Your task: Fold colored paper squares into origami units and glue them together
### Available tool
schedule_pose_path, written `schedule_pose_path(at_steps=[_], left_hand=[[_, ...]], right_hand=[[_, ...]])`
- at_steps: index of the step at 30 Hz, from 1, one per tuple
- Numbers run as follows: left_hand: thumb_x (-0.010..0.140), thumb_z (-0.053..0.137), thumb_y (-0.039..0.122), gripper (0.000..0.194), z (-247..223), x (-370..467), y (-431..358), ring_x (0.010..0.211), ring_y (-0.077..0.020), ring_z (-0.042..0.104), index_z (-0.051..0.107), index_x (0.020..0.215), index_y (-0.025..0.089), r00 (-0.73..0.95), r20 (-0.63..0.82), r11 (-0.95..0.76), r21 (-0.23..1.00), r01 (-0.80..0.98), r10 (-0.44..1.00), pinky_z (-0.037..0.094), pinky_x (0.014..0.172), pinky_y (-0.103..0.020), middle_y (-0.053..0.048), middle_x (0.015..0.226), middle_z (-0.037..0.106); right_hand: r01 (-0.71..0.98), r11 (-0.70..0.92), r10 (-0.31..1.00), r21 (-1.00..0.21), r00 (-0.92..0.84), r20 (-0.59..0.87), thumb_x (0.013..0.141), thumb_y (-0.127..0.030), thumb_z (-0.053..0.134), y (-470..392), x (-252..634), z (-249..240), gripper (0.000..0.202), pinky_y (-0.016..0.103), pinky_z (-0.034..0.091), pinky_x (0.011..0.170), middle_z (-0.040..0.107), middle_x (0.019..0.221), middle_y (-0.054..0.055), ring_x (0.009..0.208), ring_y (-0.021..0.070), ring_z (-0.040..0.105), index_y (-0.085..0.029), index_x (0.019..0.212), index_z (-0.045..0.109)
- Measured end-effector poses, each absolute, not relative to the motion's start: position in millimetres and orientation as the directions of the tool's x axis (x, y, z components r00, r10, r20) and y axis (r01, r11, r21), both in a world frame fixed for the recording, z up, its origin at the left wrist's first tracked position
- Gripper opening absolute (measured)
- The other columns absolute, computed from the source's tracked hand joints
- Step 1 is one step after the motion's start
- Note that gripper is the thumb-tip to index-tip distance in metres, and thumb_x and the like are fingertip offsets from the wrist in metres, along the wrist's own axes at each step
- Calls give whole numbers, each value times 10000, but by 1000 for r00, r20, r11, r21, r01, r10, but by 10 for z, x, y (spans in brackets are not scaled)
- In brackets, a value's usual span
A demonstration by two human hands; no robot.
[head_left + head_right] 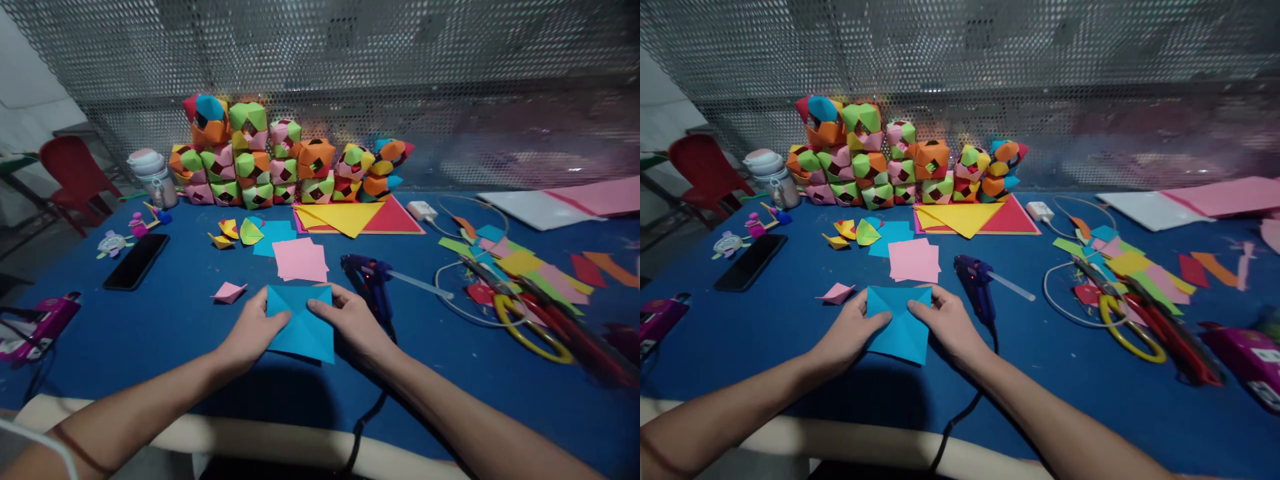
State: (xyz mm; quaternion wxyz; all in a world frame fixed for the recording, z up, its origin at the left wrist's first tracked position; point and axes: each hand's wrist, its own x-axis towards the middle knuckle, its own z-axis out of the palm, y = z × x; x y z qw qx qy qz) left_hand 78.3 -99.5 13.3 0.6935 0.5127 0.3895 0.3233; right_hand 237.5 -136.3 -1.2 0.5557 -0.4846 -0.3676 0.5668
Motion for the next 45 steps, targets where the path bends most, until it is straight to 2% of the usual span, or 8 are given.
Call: schedule_pose_path(at_steps=[9, 16, 19, 28, 32, 35, 39, 45], left_hand=[[710, 608, 181, 233, 144, 792, -988, 808, -202, 643, 591, 942, 175, 470, -243, 319, 944, -87, 848, 503, 745, -326, -52, 934, 685], [710, 601, 199, 248, 78, 808, -964, 850, -208, 633, 605, 956, 171, 471, -253, 367, 915, -166, 845, 473, 804, -330, -49, 947, 683], [713, 584, 191, 247, 76, 812, -963, 850, -194, 620, 604, 958, 175, 471, -241, 356, 918, -174, 849, 461, 808, -310, -41, 958, 675], [683, 510, 145, 140, 143, 806, -977, 658, -133, 546, 556, 813, 172, 439, -226, 272, 961, -43, 870, 423, 625, -224, 15, 748, 622], [728, 473, 146, 151, 175, 795, -986, 726, -139, 543, 558, 852, 162, 426, -192, 139, 978, 154, 884, 416, 675, -237, 6, 794, 612], [769, 448, 138, 171, 167, 781, -994, 858, -152, 548, 573, 882, 167, 469, -95, -31, 967, 254, 878, 403, 791, -253, -8, 879, 618], [824, 420, 166, 219, 174, 759, -1016, 894, -159, 558, 584, 970, 173, 524, -36, -157, 935, 319, 851, 397, 842, -271, -27, 924, 628], [877, 393, 214, 260, 259, 739, -1062, 965, -168, 543, 576, 1061, 201, 605, 31, -312, 877, 365, 796, 395, 851, -279, -45, 1064, 605]], right_hand=[[-143, -99, 990, -985, 82, -112, 680, -387, 666, -1389, 2383, 5, 308, 332, 490, 673, 661, 846, 41, 765, 195, 616, -194, 912, 604], [185, 21, 992, -983, 118, 43, 756, -348, 589, -1446, 2394, -9, 215, 270, 431, 575, 587, 734, 4, 662, 148, 532, -180, 889, 603], [262, 57, 988, -963, 127, 93, 769, -340, 577, -1467, 2390, -20, 210, 266, 421, 565, 581, 737, 7, 656, 146, 519, -183, 908, 597], [369, 127, 984, -921, 73, 165, 830, -288, 484, -1512, 2369, 32, 190, 259, 411, 580, 601, 820, 22, 668, 143, 518, -197, 959, 589], [400, 151, 978, -904, 70, 194, 841, -245, 449, -1522, 2370, 34, 211, 248, 392, 571, 582, 875, 30, 684, 136, 506, -193, 991, 588], [371, 142, 974, -918, 110, 195, 821, -245, 481, -1515, 2355, 23, 207, 236, 376, 536, 532, 754, 5, 618, 120, 466, -185, 1001, 562], [307, 173, 955, -936, 181, 236, 780, -237, 531, -1504, 2338, 19, 120, 227, 388, 543, 480, 712, -15, 607, 106, 457, -180, 884, 511], [330, 221, 957, -918, 108, 270, 797, -243, 524, -1532, 2328, 66, 85, 227, 366, 521, 502, 674, -10, 576, 99, 437, -175, 746, 525]])
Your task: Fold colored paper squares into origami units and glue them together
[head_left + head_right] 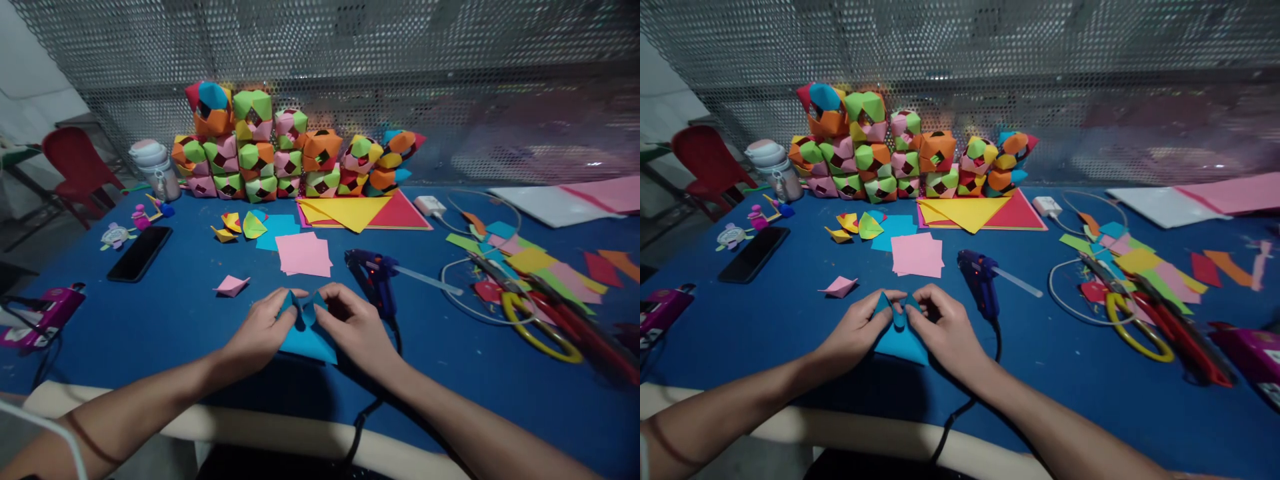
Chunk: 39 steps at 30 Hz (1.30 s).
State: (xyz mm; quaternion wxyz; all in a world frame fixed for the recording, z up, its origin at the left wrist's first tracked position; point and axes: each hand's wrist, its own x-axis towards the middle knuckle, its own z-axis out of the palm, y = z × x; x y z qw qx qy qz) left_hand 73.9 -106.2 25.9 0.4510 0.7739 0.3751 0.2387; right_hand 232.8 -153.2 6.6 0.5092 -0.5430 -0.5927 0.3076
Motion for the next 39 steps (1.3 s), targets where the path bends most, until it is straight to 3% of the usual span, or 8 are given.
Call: schedule_pose_path(at_steps=[7, 13, 19, 23, 28, 39], left_hand=[[864, 416, 205, 167, 276, 753, -1089, 813, -145, 523, 574, 828, 165, 631, 71, -397, 829, 393, 772, 405, 746, -254, -24, 845, 568], [862, 420, 249, 187, 260, 761, -1099, 711, -124, 499, 539, 752, 157, 610, 24, -324, 864, 386, 792, 392, 668, -227, 3, 742, 547], [854, 435, 295, 187, 239, 754, -1086, 723, -130, 492, 545, 787, 159, 578, -11, -252, 893, 372, 816, 396, 663, -222, 7, 750, 542], [848, 436, 288, 181, 224, 755, -1081, 736, -137, 505, 551, 794, 159, 552, -2, -241, 898, 368, 834, 402, 678, -233, 2, 761, 555], [841, 436, 275, 183, 196, 770, -1081, 732, -138, 510, 562, 785, 154, 530, 5, -239, 896, 374, 848, 408, 669, -234, 0, 756, 569], [842, 434, 246, 194, 207, 748, -1068, 756, -148, 533, 603, 822, 150, 588, 18, -322, 850, 418, 809, 414, 691, -249, -18, 794, 614]], right_hand=[[323, 205, 960, -924, 115, 254, 765, -239, 565, -1543, 2305, 136, 102, 208, 363, 488, 465, 607, -33, 535, 90, 437, -179, 704, 510], [271, 166, 976, -948, 96, 198, 777, -285, 573, -1521, 2311, 116, 148, 208, 360, 490, 456, 598, -35, 536, 93, 430, -176, 694, 517], [279, 212, 974, -937, 17, 225, 850, -331, 485, -1543, 2330, 126, 187, 226, 376, 552, 503, 682, -8, 612, 111, 458, -179, 754, 539], [370, 272, 957, -888, -2, 292, 803, -280, 546, -1562, 2302, 135, 100, 233, 386, 584, 497, 721, -7, 640, 117, 456, -181, 811, 529], [487, 309, 928, -817, 34, 371, 799, -203, 522, -1547, 2274, 76, 55, 240, 364, 566, 483, 672, -16, 593, 110, 433, -182, 750, 510], [512, 287, 942, -810, 4, 336, 802, -203, 532, -1519, 2349, 66, 90, 235, 380, 542, 497, 615, -24, 563, 113, 462, -184, 713, 532]])
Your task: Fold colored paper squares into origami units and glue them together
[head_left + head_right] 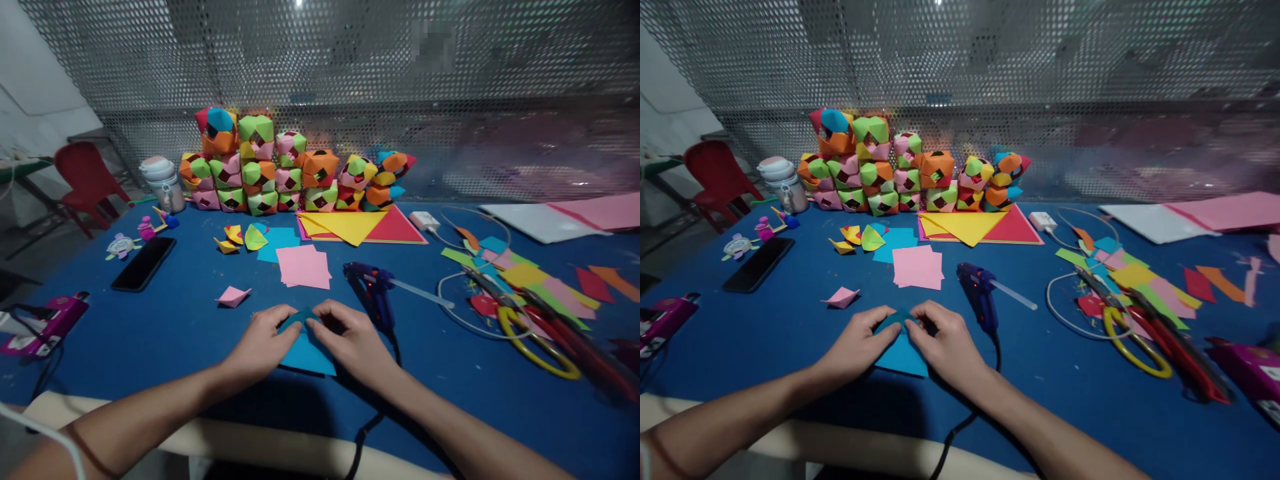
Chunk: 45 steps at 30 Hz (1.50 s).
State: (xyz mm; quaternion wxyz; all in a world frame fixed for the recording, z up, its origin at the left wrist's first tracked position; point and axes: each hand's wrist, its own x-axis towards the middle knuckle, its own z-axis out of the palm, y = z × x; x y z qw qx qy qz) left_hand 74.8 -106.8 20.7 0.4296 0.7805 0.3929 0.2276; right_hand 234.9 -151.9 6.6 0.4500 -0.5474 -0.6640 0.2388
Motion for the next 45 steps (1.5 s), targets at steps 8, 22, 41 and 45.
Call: schedule_pose_path(at_steps=[8, 22, 41, 45], left_hand=[[790, 459, 215, 184, 242, 736, -1029, 662, -127, 501, 624, 757, 140, 606, -76, -283, 834, 474, 792, 380, 605, -222, 0, 699, 596], [750, 437, 181, 237, 316, 676, -974, 568, -94, 442, 658, 825, 140, 634, -254, -73, 894, 443, 731, 331, 529, -195, 4, 696, 599], [788, 487, 220, 212, 256, 692, -944, 860, -182, 592, 670, 881, 169, 671, -173, -195, 879, 436, 721, 440, 775, -283, -34, 903, 684], [789, 489, 178, 196, 243, 699, -964, 864, -171, 594, 673, 858, 173, 668, -65, -308, 852, 424, 742, 440, 812, -285, -37, 903, 674]], right_hand=[[466, 393, 912, -793, -88, 401, 794, -127, 521, -1507, 2378, 55, 85, 247, 418, 585, 554, 715, 6, 644, 126, 525, -178, 802, 589], [479, 658, 752, -581, -378, 540, 849, -89, 424, -1482, 2505, 19, 236, 296, 494, 664, 569, 869, 81, 790, 155, 570, -178, 994, 588], [519, 677, 735, -522, -441, 515, 834, -137, 436, -1504, 2540, 15, 256, 313, 499, 657, 567, 896, 91, 800, 167, 565, -170, 1038, 589], [479, 598, 801, -642, -338, 494, 853, -146, 452, -1513, 2493, 17, 188, 314, 491, 691, 574, 867, 71, 798, 157, 563, -181, 980, 586]])
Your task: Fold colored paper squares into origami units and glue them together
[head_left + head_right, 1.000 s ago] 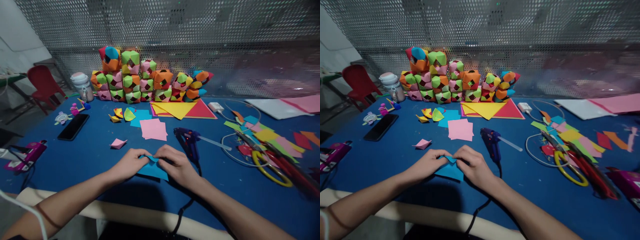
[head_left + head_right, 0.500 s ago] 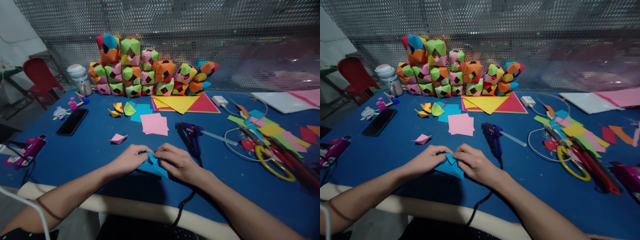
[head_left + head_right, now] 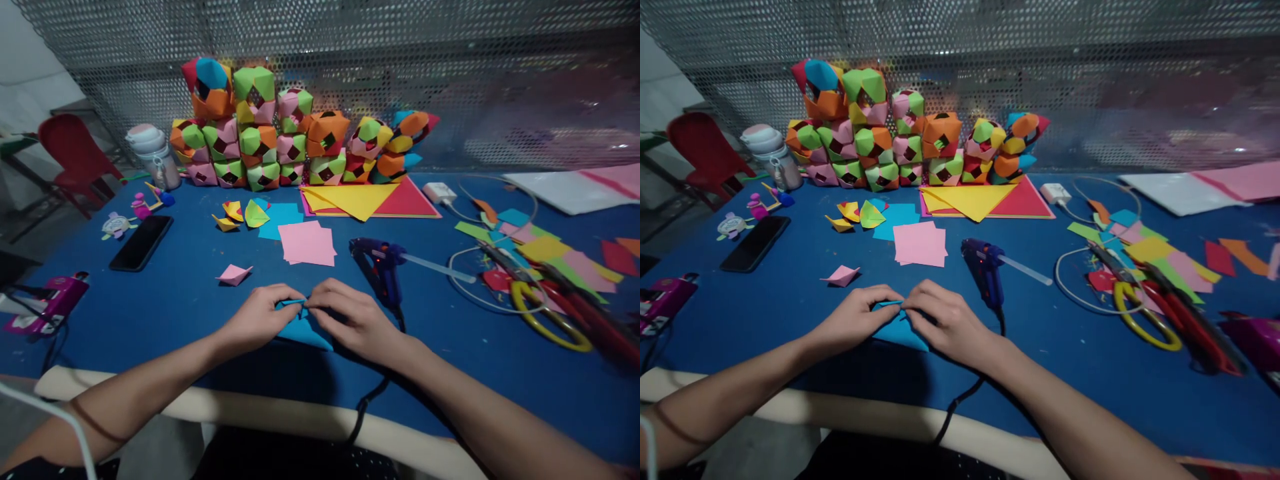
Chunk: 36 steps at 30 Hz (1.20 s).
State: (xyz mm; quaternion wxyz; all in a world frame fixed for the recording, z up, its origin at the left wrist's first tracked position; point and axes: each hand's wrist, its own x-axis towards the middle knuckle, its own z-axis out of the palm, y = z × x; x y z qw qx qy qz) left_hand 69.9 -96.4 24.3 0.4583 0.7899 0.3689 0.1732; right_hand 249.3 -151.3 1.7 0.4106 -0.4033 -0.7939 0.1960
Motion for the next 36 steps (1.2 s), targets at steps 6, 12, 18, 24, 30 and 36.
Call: schedule_pose_path(at_steps=[6, 12, 18, 24, 30, 36], left_hand=[[766, 467, 117, 227, 205, 692, -978, 893, -166, 581, 654, 885, 166, 687, 30, -392, 839, 378, 726, 427, 828, -285, -47, 930, 651], [666, 408, 38, 341, 197, 701, -933, 862, -151, 585, 596, 930, 143, 628, -131, -155, 912, 379, 767, 449, 764, -266, -37, 938, 654], [674, 385, 67, 321, 243, 684, -904, 760, -137, 552, 623, 868, 161, 646, -149, -191, 884, 426, 748, 418, 676, -244, -10, 857, 648], [667, 415, 80, 325, 259, 681, -921, 760, -134, 546, 611, 916, 156, 660, -147, -220, 871, 440, 737, 411, 651, -225, -11, 859, 638], [776, 506, 210, 207, 296, 677, -960, 860, -156, 575, 624, 943, 176, 669, -47, -339, 835, 434, 742, 430, 781, -263, -18, 932, 656], [848, 477, 263, 212, 254, 675, -951, 899, -156, 590, 643, 948, 177, 687, 36, -409, 826, 388, 725, 428, 826, -275, -35, 973, 668]], right_hand=[[511, 466, 884, -722, -242, 399, 850, -178, 500, -1490, 2493, 6, 118, 308, 462, 677, 596, 822, 54, 762, 152, 556, -172, 927, 590], [484, 427, 903, -763, -271, 334, 850, -161, 496, -1468, 2538, 32, 127, 303, 456, 687, 603, 831, 45, 777, 147, 564, -180, 899, 612], [476, 420, 906, -773, -276, 322, 835, -146, 518, -1463, 2558, 54, 118, 295, 452, 688, 607, 834, 42, 777, 143, 566, -177, 886, 620], [469, 438, 899, -767, -257, 356, 836, -143, 517, -1463, 2546, 25, 120, 292, 451, 682, 602, 816, 41, 773, 146, 568, -176, 882, 622], [466, 437, 899, -769, -231, 371, 835, -146, 516, -1458, 2542, 9, 115, 299, 455, 678, 596, 801, 40, 764, 148, 565, -174, 875, 619], [475, 396, 918, -786, -192, 346, 826, -154, 526, -1465, 2527, 6, 99, 297, 452, 674, 604, 796, 37, 750, 146, 563, -172, 848, 620]])
